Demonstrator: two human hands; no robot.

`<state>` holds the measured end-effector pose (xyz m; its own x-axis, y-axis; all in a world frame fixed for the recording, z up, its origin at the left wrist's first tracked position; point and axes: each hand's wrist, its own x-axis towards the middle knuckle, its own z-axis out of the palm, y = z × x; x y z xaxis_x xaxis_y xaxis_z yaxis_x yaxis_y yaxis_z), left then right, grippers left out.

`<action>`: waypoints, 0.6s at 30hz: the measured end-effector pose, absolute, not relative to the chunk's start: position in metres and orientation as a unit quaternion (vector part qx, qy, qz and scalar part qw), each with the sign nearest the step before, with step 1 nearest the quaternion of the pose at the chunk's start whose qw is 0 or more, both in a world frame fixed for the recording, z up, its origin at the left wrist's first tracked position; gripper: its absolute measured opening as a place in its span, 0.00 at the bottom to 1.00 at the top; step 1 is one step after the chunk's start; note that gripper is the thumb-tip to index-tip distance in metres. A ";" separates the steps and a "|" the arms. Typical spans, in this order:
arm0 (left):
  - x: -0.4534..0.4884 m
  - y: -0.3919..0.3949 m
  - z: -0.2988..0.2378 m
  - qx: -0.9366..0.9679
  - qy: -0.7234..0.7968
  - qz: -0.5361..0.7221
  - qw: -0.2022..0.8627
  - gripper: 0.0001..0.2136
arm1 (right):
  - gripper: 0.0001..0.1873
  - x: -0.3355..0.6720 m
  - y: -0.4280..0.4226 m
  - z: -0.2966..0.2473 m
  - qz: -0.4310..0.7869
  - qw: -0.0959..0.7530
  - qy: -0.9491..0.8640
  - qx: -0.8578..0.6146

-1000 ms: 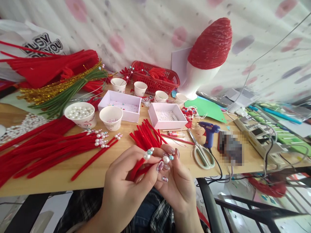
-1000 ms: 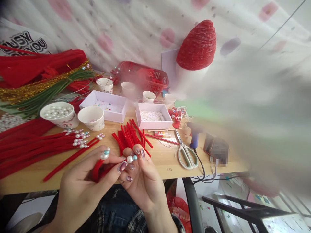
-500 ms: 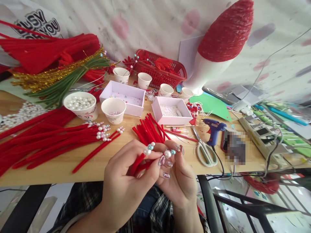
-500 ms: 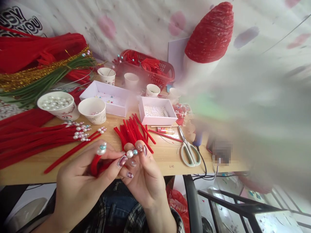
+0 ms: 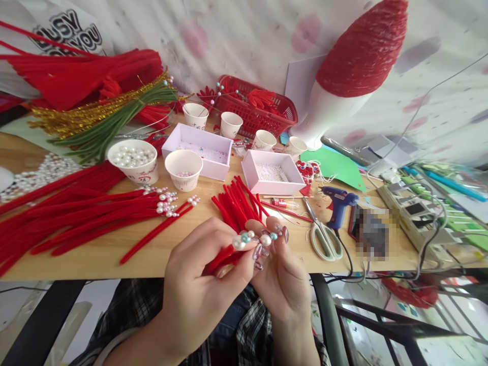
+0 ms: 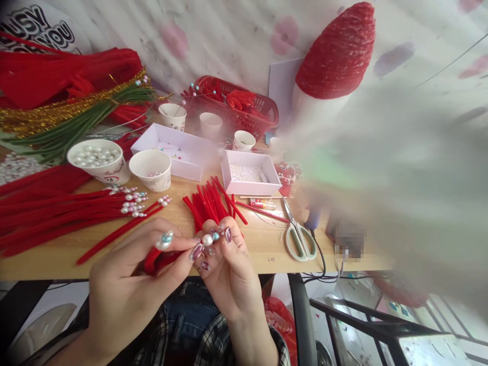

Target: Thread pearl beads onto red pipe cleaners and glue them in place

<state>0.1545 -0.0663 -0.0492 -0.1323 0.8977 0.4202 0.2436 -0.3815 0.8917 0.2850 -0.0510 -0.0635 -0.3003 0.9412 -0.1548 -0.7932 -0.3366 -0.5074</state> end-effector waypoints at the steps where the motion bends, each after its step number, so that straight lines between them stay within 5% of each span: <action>1: 0.154 -0.067 -0.048 0.598 0.478 0.581 0.275 0.05 | 0.07 0.285 -0.051 -0.064 0.781 0.552 -0.181 -0.228; 18: 0.154 -0.064 -0.052 0.560 0.492 0.568 0.350 0.05 | 0.06 0.279 -0.049 -0.062 0.684 0.622 -0.247 -0.290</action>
<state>0.1544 -0.0641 -0.0520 -0.1283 0.9477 0.2921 0.1535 -0.2720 0.9500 0.2790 -0.0493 -0.0621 -0.0576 0.9943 -0.0894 -0.7075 -0.1038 -0.6990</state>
